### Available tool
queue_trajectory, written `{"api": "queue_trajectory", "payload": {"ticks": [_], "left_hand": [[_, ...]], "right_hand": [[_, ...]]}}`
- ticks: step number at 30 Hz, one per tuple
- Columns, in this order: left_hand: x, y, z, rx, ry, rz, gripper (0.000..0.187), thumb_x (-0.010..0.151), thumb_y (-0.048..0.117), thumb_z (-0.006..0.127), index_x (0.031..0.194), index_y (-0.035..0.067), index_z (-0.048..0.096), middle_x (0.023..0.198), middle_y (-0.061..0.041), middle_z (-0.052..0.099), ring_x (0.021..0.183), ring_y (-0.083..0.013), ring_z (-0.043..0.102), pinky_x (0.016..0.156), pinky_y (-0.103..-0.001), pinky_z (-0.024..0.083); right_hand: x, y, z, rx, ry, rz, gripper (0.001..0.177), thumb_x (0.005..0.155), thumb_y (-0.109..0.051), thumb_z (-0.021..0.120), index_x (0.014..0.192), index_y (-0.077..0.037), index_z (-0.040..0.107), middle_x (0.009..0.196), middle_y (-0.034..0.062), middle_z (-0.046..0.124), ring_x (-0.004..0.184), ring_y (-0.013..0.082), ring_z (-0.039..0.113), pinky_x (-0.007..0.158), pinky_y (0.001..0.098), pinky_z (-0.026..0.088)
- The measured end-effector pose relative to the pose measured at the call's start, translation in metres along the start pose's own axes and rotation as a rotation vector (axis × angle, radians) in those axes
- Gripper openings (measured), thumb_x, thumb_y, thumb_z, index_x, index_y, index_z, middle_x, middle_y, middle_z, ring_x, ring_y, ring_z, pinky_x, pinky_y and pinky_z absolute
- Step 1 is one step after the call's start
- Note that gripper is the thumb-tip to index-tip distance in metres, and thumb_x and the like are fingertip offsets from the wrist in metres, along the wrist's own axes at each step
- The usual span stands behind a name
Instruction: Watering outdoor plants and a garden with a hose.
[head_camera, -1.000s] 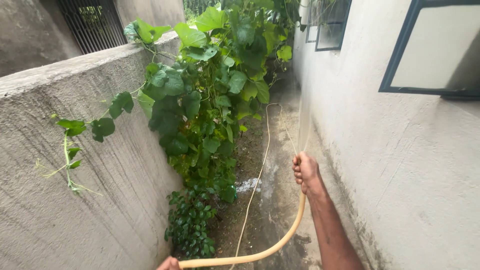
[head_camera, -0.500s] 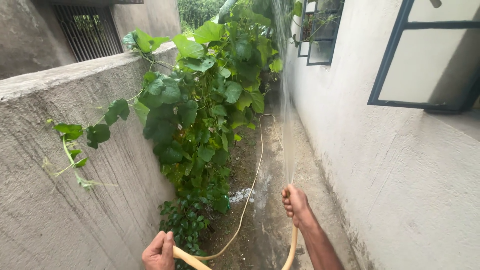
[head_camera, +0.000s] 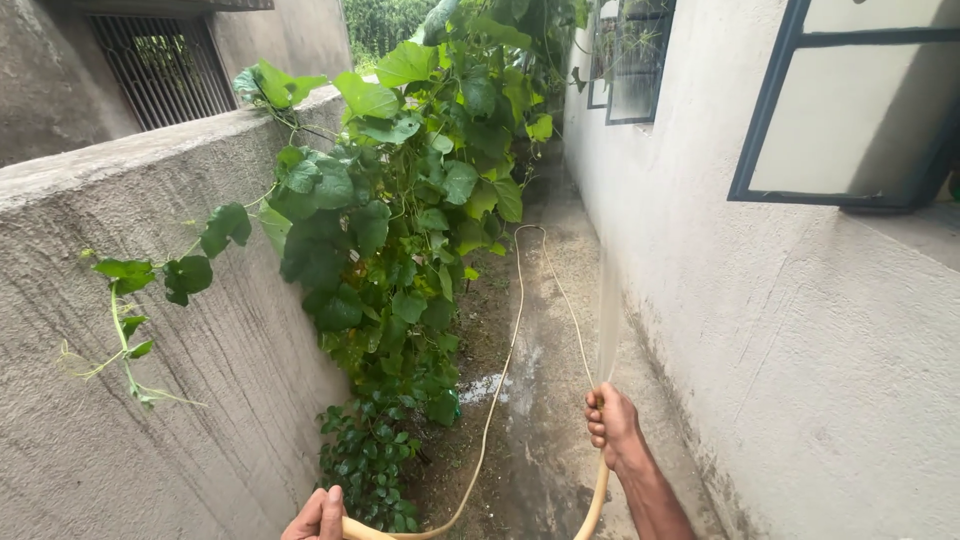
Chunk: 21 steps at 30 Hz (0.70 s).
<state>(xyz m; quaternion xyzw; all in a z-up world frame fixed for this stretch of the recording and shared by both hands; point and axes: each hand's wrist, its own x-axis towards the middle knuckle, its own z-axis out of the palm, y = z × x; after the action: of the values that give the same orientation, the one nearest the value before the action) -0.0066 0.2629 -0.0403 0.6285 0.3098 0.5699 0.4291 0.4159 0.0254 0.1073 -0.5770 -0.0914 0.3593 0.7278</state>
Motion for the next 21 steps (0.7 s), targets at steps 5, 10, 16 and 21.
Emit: {"api": "queue_trajectory", "payload": {"ticks": [5,10,16,21], "left_hand": [[0.002,-0.003,0.0,0.014,-0.008,-0.028,0.039,0.098,0.016,0.063,0.062,0.003,0.059,0.053,-0.001,0.047,0.05,-0.0086,0.04,0.051,-0.028,0.036],[0.003,-0.006,0.001,0.003,-0.003,-0.029,0.042,0.1,0.017,0.061,0.061,0.003,0.057,0.052,-0.002,0.047,0.049,-0.0095,0.041,0.05,-0.029,0.036],[-0.005,-0.008,-0.004,-0.046,0.0,0.039,0.045,0.102,0.019,0.058,0.06,0.004,0.054,0.052,-0.002,0.048,0.049,-0.0089,0.042,0.049,-0.028,0.036],[-0.012,0.003,-0.015,-0.008,-0.013,-0.032,0.04,0.1,0.015,0.061,0.062,0.002,0.058,0.054,-0.002,0.051,0.052,-0.0078,0.044,0.051,-0.026,0.036]], "right_hand": [[-0.008,-0.012,0.006,-0.02,0.037,-0.041,0.024,0.094,-0.026,0.046,0.078,-0.01,0.052,0.058,-0.0026,0.043,0.04,0.0059,0.03,0.033,0.0249,0.025],[-0.01,-0.028,0.016,-0.055,0.041,-0.107,0.023,0.094,-0.025,0.046,0.077,-0.01,0.053,0.057,-0.0041,0.043,0.04,0.0052,0.03,0.032,0.0242,0.025],[-0.004,-0.014,0.032,-0.183,-0.018,-0.163,0.024,0.09,-0.026,0.048,0.073,-0.011,0.054,0.054,-0.0051,0.04,0.039,0.007,0.029,0.032,0.0264,0.023],[-0.011,-0.004,0.041,-0.163,-0.079,-0.096,0.023,0.089,-0.027,0.049,0.073,-0.011,0.053,0.055,-0.0053,0.04,0.04,0.006,0.028,0.034,0.026,0.021]]}}
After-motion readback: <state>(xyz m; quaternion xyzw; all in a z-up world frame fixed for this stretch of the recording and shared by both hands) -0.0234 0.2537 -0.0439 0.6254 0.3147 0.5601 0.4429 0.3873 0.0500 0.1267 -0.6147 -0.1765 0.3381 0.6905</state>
